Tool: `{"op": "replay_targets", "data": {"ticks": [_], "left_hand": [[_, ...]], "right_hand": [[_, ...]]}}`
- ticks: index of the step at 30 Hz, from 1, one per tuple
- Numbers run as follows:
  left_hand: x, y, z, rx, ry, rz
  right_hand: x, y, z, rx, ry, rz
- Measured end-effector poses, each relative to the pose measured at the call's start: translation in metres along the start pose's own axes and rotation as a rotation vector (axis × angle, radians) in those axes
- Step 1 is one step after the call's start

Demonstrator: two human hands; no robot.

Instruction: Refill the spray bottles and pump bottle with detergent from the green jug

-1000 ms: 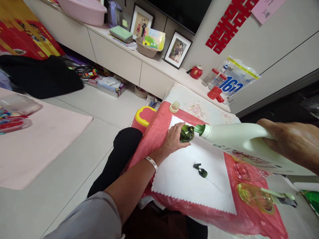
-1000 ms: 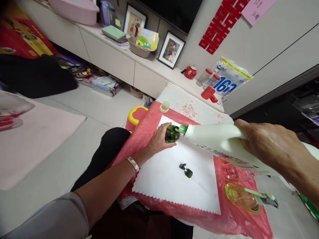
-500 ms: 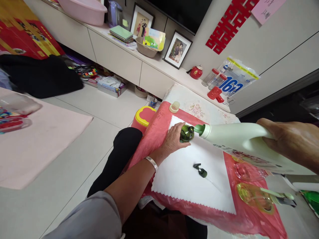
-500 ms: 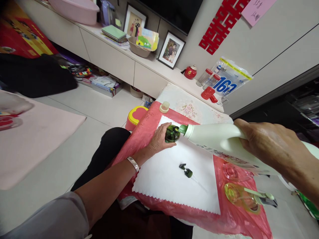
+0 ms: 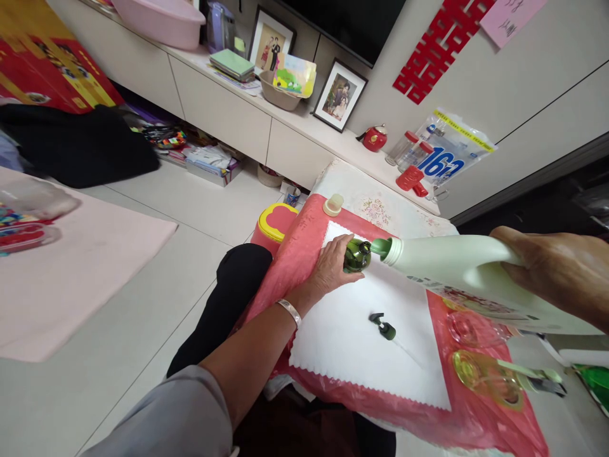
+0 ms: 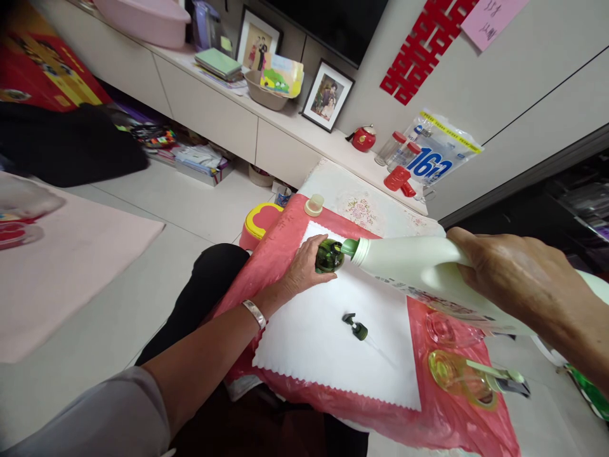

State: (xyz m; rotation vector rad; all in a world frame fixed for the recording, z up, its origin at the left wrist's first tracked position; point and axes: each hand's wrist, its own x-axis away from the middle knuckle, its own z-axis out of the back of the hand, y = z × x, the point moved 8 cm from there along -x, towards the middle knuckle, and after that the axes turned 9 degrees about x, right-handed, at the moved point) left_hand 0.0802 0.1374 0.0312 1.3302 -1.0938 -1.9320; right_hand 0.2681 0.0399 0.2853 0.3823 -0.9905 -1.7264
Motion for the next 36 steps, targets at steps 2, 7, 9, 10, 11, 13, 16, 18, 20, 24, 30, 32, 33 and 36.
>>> {"op": "replay_targets", "data": {"ticks": [2,7,9,10,11,13,16,18,20,24,30,32,33,36], "left_hand": [[0.0002,-0.0001,-0.0002,0.001,0.000,-0.004],[0.0004,-0.0007,-0.0002,-0.003,0.002,-0.004],[0.0002,-0.0004,0.0000,-0.004,0.005,-0.005],[0.0000,-0.0001,0.0001,-0.002,0.004,-0.005],[-0.0002,0.0002,0.0002,0.000,0.004,-0.005],[-0.0004,0.0008,0.0004,0.003,0.002,-0.005],[-0.0003,0.0007,0.0006,0.005,0.003,-0.001],[0.0001,0.0001,0.0004,0.006,0.005,-0.001],[0.0005,-0.0003,0.0003,0.008,0.007,-0.004],[0.0002,-0.0003,0.0002,0.008,0.006,-0.001],[-0.0001,-0.0003,-0.0002,-0.002,-0.001,0.004],[0.0002,-0.0009,-0.0002,-0.005,0.001,0.003],[0.0003,-0.0012,-0.0004,-0.005,0.000,0.002],[0.0006,-0.0017,-0.0007,-0.001,-0.001,0.004]], "right_hand": [[-0.0005,0.0011,-0.0013,-0.015,0.016,0.007],[-0.0007,0.0018,-0.0016,-0.015,0.035,0.008],[-0.0004,0.0012,-0.0011,-0.005,0.033,0.007],[-0.0003,0.0011,-0.0013,-0.004,0.026,0.007],[-0.0001,0.0011,-0.0018,-0.004,0.020,0.006],[0.0003,0.0016,-0.0026,-0.002,0.008,0.003],[0.0017,0.0014,-0.0019,0.017,-0.006,-0.003],[0.0030,0.0003,-0.0007,0.019,-0.022,-0.007],[0.0036,-0.0010,0.0003,0.025,-0.037,-0.011],[0.0022,-0.0015,0.0010,0.047,-0.027,-0.009],[0.0013,0.0012,-0.0013,0.038,-0.013,-0.012],[0.0018,0.0017,-0.0007,0.025,-0.004,-0.012],[0.0018,0.0013,-0.0004,0.019,0.000,-0.005],[0.0010,-0.0005,0.0007,0.014,0.003,0.013]]}}
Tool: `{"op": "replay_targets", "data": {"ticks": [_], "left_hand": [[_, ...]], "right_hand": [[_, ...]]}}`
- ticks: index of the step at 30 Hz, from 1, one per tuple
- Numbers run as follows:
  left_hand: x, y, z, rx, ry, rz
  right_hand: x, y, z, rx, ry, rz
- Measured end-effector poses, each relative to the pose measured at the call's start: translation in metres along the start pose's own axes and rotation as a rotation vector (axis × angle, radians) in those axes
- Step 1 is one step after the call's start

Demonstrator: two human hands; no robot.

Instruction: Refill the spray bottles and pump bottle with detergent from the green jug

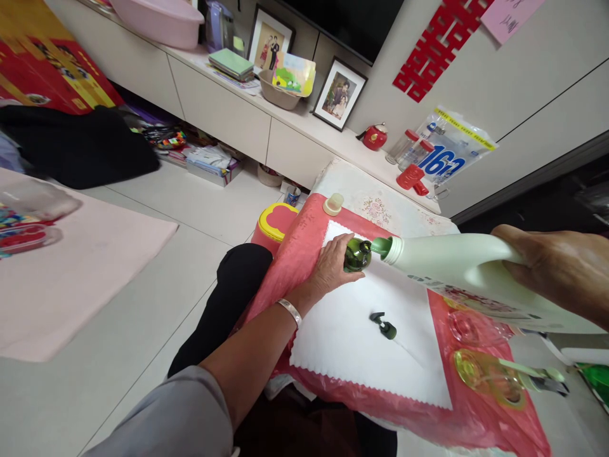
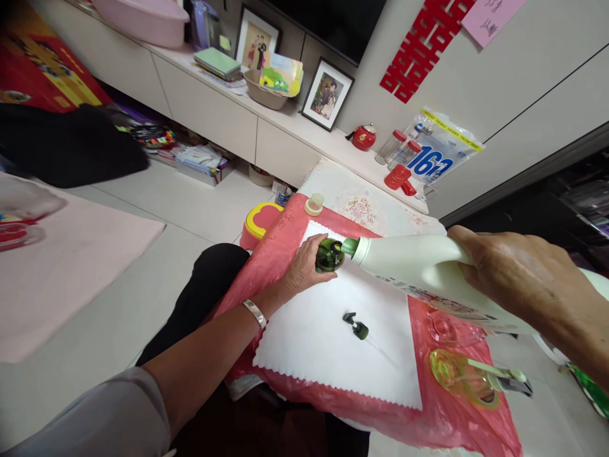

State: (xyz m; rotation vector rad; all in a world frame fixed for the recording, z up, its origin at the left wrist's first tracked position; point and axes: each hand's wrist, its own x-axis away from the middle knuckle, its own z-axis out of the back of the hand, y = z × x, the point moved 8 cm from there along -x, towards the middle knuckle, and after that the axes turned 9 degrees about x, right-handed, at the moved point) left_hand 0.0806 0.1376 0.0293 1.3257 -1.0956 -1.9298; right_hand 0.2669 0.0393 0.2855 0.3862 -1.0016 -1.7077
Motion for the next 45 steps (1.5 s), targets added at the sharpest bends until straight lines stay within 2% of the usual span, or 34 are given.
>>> {"op": "replay_targets", "data": {"ticks": [13,28,38,45], "left_hand": [[-0.0004,-0.0002,0.0000,-0.006,0.004,-0.014],[0.0002,-0.0005,-0.0004,-0.003,0.002,-0.009],[0.0001,-0.0003,-0.0004,-0.006,0.002,-0.014],[-0.0004,0.0000,0.0000,0.002,-0.001,-0.005]], "right_hand": [[-0.0005,0.0006,-0.0034,0.024,-0.014,-0.001],[-0.0004,0.0019,0.0003,-0.023,0.045,0.006],[-0.0003,-0.0026,0.0041,-0.008,-0.018,-0.010],[0.0007,-0.0010,0.0057,-0.042,0.032,0.000]]}}
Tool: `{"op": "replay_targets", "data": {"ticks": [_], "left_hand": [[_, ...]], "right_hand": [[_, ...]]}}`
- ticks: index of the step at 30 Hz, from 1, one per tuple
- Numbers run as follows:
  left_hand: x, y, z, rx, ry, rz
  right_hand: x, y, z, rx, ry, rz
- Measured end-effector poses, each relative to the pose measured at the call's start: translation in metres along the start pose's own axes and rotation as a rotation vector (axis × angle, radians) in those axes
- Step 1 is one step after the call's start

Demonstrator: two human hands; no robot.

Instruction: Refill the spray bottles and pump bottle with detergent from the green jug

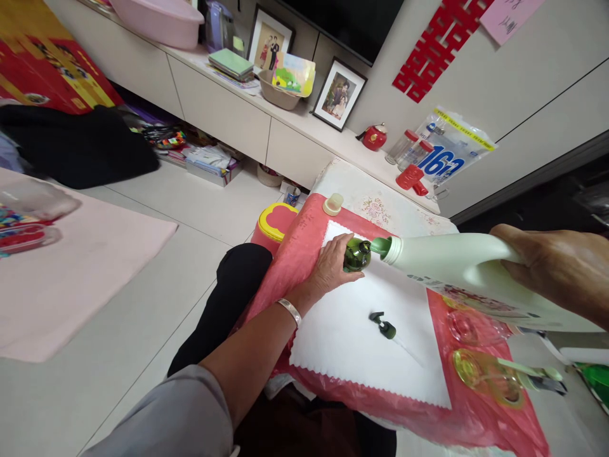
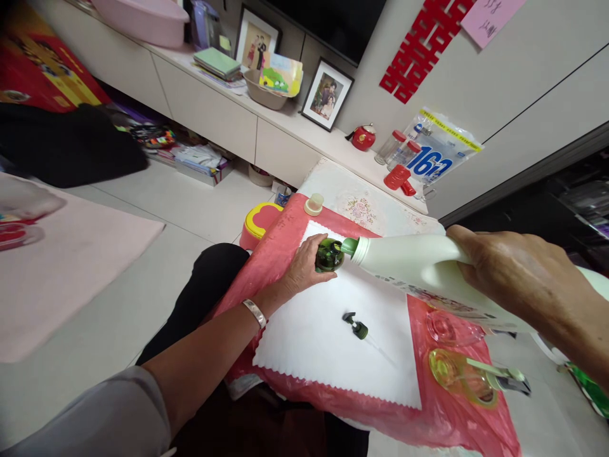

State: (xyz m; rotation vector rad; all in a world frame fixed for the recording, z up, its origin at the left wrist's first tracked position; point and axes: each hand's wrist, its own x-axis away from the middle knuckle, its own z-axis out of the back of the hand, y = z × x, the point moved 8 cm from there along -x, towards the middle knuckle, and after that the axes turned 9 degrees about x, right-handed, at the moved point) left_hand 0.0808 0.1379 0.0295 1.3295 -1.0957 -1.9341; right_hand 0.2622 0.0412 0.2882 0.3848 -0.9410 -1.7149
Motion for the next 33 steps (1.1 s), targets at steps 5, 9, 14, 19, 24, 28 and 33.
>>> {"op": "replay_targets", "data": {"ticks": [5,9,14,19,24,28,33], "left_hand": [[-0.0006,-0.0002,0.0004,0.002,0.000,0.009],[-0.0003,0.0008,0.0007,0.001,0.001,0.006],[-0.0005,0.0012,0.0006,0.004,0.001,0.005],[-0.0004,0.0008,0.0002,-0.001,-0.003,0.002],[0.0003,-0.0001,-0.0003,-0.003,0.006,-0.008],[0.0008,-0.0007,-0.0005,-0.003,0.008,-0.009],[0.0007,-0.0008,-0.0003,-0.001,0.006,-0.002]], "right_hand": [[-0.0007,0.0013,-0.0023,0.017,-0.020,-0.005],[-0.0014,0.0027,-0.0045,0.051,-0.046,-0.007],[-0.0013,0.0001,-0.0019,0.053,-0.032,-0.002],[-0.0008,0.0007,-0.0022,0.034,-0.015,0.001],[-0.0018,0.0032,-0.0039,0.035,-0.003,-0.002],[-0.0014,0.0014,-0.0025,0.065,-0.008,-0.010],[-0.0006,-0.0010,0.0001,0.079,-0.038,-0.021]]}}
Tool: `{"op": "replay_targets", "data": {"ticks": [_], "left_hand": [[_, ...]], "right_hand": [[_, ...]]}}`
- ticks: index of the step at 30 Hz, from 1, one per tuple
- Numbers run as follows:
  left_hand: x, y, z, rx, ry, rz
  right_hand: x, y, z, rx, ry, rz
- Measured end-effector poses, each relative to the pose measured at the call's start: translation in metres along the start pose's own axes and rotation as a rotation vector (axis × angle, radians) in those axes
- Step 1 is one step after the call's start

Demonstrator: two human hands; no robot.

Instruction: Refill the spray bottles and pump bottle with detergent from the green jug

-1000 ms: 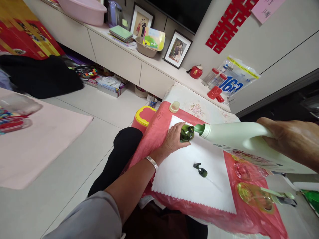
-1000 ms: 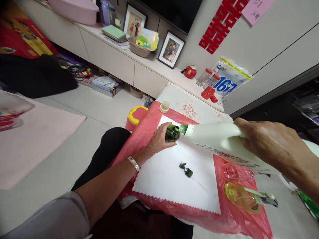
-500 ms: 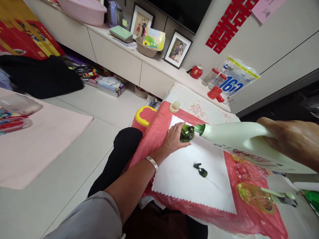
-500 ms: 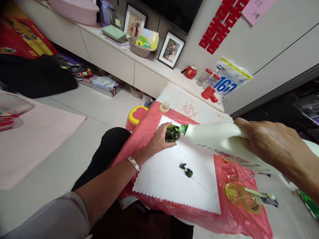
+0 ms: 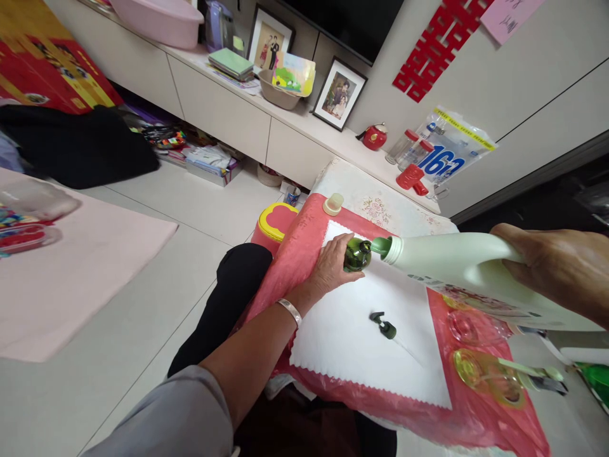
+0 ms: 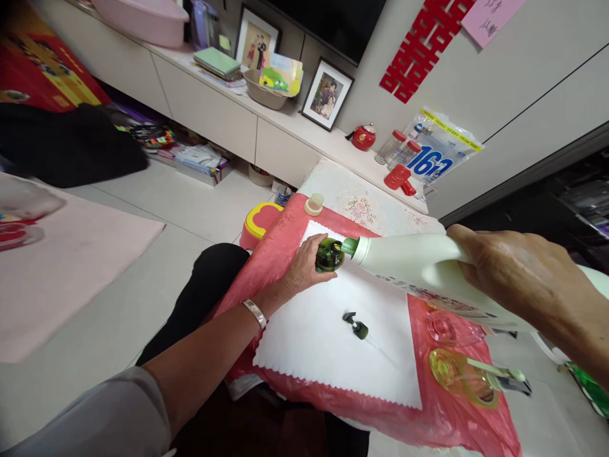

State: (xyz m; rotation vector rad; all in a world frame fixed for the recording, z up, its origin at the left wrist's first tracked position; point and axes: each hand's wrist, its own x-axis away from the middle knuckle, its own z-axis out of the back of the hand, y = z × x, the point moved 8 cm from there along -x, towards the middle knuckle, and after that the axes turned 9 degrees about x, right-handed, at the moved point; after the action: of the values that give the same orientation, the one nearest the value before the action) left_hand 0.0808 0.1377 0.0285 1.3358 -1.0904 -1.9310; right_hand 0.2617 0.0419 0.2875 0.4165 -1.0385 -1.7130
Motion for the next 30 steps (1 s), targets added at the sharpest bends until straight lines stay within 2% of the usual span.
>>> {"op": "replay_targets", "data": {"ticks": [8,18,24,30], "left_hand": [[0.0000,0.0017,0.0011,-0.003,0.004,-0.006],[0.0003,0.0016,0.0007,-0.005,0.001,-0.003],[-0.0009,0.0031,0.0012,0.002,-0.008,0.007],[-0.0015,0.0048,0.0021,0.002,-0.011,0.014]], "right_hand": [[-0.0016,0.0036,-0.0021,-0.040,0.038,0.011],[0.0003,0.0013,-0.0007,-0.033,-0.004,-0.009],[-0.0001,0.0022,-0.0009,-0.068,0.056,0.014],[-0.0007,0.0003,0.0007,-0.052,0.024,0.001]]}}
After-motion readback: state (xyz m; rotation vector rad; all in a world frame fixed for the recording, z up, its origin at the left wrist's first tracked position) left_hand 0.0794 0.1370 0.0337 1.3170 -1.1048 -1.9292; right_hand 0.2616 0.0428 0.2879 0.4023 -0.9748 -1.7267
